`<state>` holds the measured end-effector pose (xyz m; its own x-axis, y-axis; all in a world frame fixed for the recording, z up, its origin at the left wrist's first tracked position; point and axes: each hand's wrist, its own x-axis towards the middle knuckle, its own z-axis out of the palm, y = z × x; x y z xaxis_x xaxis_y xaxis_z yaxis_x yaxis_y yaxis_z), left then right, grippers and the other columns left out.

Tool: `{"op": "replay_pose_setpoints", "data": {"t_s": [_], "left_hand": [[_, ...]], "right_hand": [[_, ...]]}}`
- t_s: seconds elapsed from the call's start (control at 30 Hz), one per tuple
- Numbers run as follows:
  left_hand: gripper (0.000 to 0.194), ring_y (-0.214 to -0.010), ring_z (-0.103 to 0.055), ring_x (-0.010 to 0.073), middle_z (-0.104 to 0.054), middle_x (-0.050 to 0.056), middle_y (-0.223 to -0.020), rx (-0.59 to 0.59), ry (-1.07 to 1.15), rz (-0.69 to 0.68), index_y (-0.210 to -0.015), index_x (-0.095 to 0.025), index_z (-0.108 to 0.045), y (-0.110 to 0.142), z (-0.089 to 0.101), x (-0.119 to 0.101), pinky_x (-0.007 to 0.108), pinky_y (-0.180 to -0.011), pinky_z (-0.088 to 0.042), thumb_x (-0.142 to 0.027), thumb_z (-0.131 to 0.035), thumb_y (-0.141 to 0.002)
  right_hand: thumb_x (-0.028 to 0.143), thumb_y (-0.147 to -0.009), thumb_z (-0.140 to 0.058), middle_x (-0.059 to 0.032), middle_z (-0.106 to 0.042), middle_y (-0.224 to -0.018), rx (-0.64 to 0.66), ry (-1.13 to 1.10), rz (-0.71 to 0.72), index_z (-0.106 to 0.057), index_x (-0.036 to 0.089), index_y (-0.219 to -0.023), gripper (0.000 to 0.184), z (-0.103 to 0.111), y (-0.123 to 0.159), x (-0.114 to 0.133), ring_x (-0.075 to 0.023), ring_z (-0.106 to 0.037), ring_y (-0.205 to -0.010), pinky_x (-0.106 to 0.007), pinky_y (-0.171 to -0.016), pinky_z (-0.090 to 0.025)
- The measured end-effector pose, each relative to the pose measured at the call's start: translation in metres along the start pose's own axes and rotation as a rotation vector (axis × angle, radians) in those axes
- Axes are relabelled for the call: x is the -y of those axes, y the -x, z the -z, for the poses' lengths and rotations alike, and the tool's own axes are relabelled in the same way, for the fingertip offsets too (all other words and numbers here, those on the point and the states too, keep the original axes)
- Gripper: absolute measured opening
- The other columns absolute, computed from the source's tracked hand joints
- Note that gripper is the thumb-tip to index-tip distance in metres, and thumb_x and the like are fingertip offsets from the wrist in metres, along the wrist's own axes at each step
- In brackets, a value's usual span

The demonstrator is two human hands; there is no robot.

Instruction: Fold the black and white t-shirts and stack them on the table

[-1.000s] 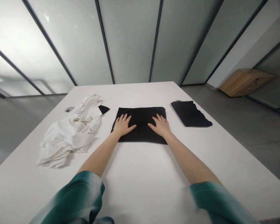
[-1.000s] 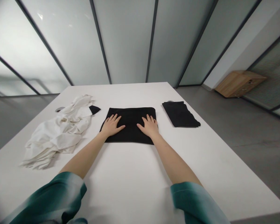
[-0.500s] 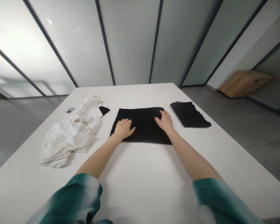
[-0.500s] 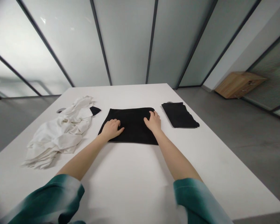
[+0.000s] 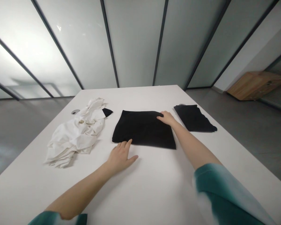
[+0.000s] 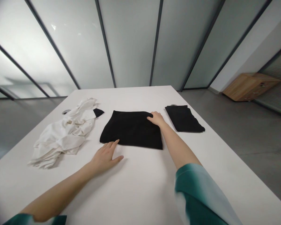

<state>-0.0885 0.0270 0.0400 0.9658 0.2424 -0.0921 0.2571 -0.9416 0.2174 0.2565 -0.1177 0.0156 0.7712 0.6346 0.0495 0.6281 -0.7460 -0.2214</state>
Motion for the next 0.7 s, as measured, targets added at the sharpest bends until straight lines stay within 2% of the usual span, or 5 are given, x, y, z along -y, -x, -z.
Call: {"op": "replay_pose_setpoints", "data": {"t_s": [0.13,0.3,0.47,0.6,0.7], "left_hand": [[0.077,-0.137,-0.046,0.0326,-0.05,0.018,-0.147,0.0,0.122,0.016,-0.149,-0.014,-0.038,-0.025,-0.007,0.015,0.045,-0.11,-0.036,-0.067,-0.034,-0.093],[0.073,-0.142,-0.039,0.0346,-0.047,0.018,-0.151,-0.026,0.182,0.206,-0.148,-0.017,-0.039,-0.099,-0.007,0.028,0.052,-0.114,-0.027,-0.065,-0.031,-0.094],[0.069,-0.146,-0.032,0.0351,-0.037,0.016,-0.158,-0.112,0.147,0.171,-0.147,-0.019,-0.04,-0.159,-0.002,0.038,0.052,-0.117,-0.025,-0.059,-0.044,-0.092],[0.07,-0.145,-0.03,0.04,-0.035,0.022,-0.157,-0.28,0.102,0.188,-0.144,-0.014,-0.043,-0.154,0.003,0.044,0.056,-0.115,-0.028,-0.055,-0.055,-0.088],[0.052,-0.136,-0.044,0.0318,-0.051,0.017,-0.142,-0.368,0.161,-0.081,-0.132,-0.016,-0.053,-0.113,0.004,0.042,0.049,-0.114,-0.035,-0.048,-0.052,-0.091]], "right_hand": [[0.041,-0.093,-0.053,-0.0156,-0.069,-0.118,0.043,-0.034,-0.053,-0.066,0.015,-0.112,0.035,0.012,0.026,-0.006,-0.0291,-0.064,-0.108,-0.034,-0.089,-0.047],[0.049,-0.096,-0.047,-0.02,-0.07,-0.112,0.087,-0.039,-0.207,-0.064,0.013,-0.111,0.042,0.021,0.089,-0.005,-0.0331,-0.066,-0.104,-0.037,-0.083,-0.049],[0.051,-0.096,-0.045,-0.0119,-0.072,-0.105,0.147,-0.33,-0.041,-0.064,0.02,-0.107,0.037,0.014,0.157,0.015,-0.0291,-0.068,-0.099,-0.038,-0.084,-0.051],[0.053,-0.096,-0.043,-0.0106,-0.071,-0.097,0.123,-0.373,0.055,-0.064,0.021,-0.101,0.039,0.008,0.183,0.013,-0.0284,-0.067,-0.092,-0.041,-0.082,-0.052],[0.051,-0.094,-0.047,-0.0164,-0.065,-0.119,-0.117,-0.28,0.143,-0.059,0.018,-0.12,0.044,0.01,0.184,-0.001,-0.0327,-0.06,-0.113,-0.049,-0.097,-0.048]]}}
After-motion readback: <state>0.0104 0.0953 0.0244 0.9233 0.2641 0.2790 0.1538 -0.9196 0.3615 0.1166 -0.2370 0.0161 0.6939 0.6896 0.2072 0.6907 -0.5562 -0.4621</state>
